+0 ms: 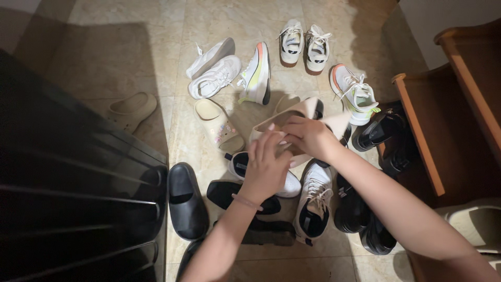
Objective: The person pours hot water from a pot into a jug, then moves to an entryway to pick up scattered shoes and place them onto a wooden shoe rack.
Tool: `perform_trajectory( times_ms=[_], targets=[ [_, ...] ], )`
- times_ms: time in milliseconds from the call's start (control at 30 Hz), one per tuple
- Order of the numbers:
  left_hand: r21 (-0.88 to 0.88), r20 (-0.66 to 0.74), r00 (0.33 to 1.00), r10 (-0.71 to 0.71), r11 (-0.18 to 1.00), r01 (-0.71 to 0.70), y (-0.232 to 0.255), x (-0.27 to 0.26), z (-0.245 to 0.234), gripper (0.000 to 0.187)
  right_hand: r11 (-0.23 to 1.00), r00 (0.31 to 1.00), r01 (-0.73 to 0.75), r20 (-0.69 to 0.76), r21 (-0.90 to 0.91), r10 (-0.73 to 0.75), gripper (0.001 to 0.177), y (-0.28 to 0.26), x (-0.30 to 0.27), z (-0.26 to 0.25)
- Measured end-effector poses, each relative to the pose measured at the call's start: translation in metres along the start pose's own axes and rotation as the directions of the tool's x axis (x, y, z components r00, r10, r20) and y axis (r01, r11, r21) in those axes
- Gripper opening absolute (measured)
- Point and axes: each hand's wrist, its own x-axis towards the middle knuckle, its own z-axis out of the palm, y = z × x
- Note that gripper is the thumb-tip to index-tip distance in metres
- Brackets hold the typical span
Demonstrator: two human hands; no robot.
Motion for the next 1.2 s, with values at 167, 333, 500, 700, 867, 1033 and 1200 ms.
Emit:
perform_trajectory(
  times_ms=[167,333,500,700,867,1033,1200],
  targets=[
    [0.118,0.07,0.994,-0.085,0.99,0.077,-0.004,0.013,-0.001,0.011,0.992,0.995,0.102,0.002,0.068,-0.102,0.045,-0.011,-0.008,-0.017],
    [0.022,0.084,0.995,-0.061,0.998,0.059,0.005,0.028,-0.015,0.017,0.986,0.992,0.115,-0.043,-0.117,-0.121,0.053,-0.02,-0.015,-0.035],
    [-0.035,0.077,0.997,0.003,0.999,-0.001,0.024,0.062,-0.025,0.019,0.977,0.982,0.114,-0.129,-0.181,-0.139,0.044,0.012,-0.021,-0.05],
    [-0.109,-0.129,0.988,0.088,0.989,-0.102,0.044,0.116,0.012,0.038,0.932,0.961,-0.14,-0.273,-0.335,0.046,0.04,0.045,-0.045,-0.117],
    [-0.271,-0.196,0.98,0.045,0.957,-0.098,0.066,0.135,0.041,0.063,0.724,0.897,-0.273,-0.439,-0.633,-0.045,0.016,0.071,-0.063,-0.189],
    [-0.353,-0.094,0.992,-0.087,0.934,0.049,0.086,0.135,0.078,0.062,0.642,0.895,-0.363,-0.445,-0.676,0.037,0.025,0.11,-0.085,-0.231],
    [-0.411,-0.105,0.991,-0.081,0.911,0.031,0.08,0.123,0.095,0.056,0.798,0.695,-0.575,-0.623,-0.182,0.359,0.022,0.165,-0.118,-0.246]
  ],
)
